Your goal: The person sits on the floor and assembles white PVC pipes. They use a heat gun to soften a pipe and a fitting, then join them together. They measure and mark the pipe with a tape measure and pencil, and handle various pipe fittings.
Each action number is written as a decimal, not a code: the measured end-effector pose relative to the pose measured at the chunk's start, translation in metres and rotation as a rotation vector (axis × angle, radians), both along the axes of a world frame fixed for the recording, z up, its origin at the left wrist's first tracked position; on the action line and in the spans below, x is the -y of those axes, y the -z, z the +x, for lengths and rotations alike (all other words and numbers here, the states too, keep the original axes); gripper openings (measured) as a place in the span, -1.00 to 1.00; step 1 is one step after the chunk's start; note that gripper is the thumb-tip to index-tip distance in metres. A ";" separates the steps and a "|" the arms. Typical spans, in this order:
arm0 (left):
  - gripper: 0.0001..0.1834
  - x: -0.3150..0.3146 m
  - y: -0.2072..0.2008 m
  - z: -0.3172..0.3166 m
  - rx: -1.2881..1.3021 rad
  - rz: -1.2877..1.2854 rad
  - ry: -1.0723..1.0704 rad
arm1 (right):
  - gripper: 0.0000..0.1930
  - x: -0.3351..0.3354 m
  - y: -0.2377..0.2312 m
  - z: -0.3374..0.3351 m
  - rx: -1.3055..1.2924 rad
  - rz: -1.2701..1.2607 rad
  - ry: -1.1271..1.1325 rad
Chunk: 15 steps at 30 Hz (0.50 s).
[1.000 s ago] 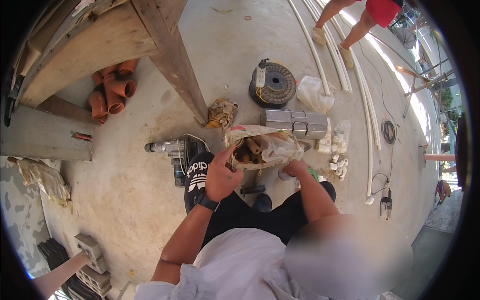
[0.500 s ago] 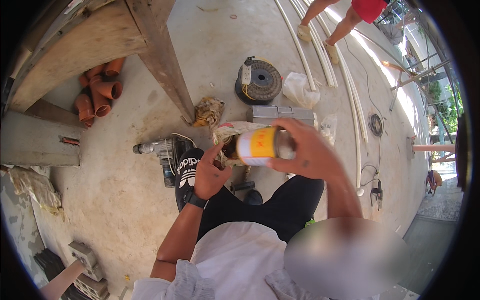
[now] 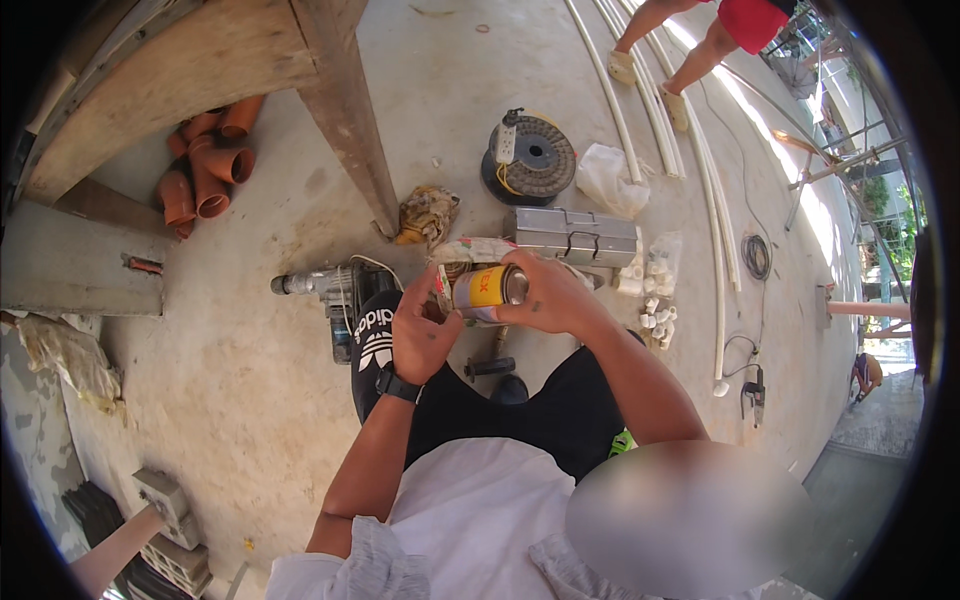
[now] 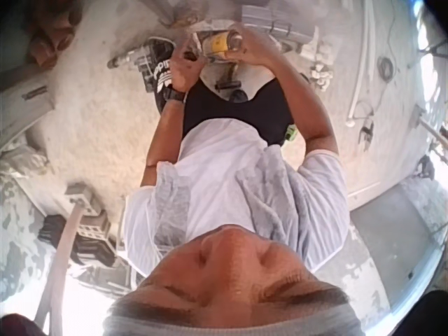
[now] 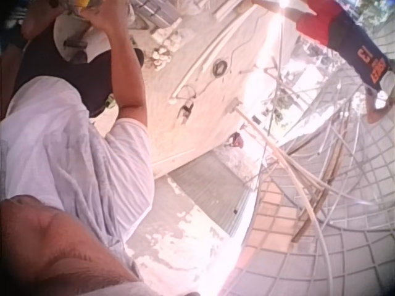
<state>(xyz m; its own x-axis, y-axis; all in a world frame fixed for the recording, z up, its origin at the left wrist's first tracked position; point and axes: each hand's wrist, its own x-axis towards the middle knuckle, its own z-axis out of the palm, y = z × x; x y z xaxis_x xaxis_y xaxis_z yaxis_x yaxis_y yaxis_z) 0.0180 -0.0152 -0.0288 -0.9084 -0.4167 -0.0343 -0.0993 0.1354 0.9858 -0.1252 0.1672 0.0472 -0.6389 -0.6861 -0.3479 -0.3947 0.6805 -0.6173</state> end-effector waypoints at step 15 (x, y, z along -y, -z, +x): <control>-0.27 0.007 -0.011 -0.006 -0.012 0.265 0.105 | -0.29 0.039 0.007 -0.020 -0.102 0.142 -0.143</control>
<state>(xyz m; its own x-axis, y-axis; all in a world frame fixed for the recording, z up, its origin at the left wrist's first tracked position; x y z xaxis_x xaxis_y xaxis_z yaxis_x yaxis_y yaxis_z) 0.0121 -0.0223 -0.0182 -0.9470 -0.2985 -0.1189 -0.0868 -0.1186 0.9891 -0.1456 0.1279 0.0401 -0.5754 -0.7211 -0.3859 -0.5490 0.6903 -0.4712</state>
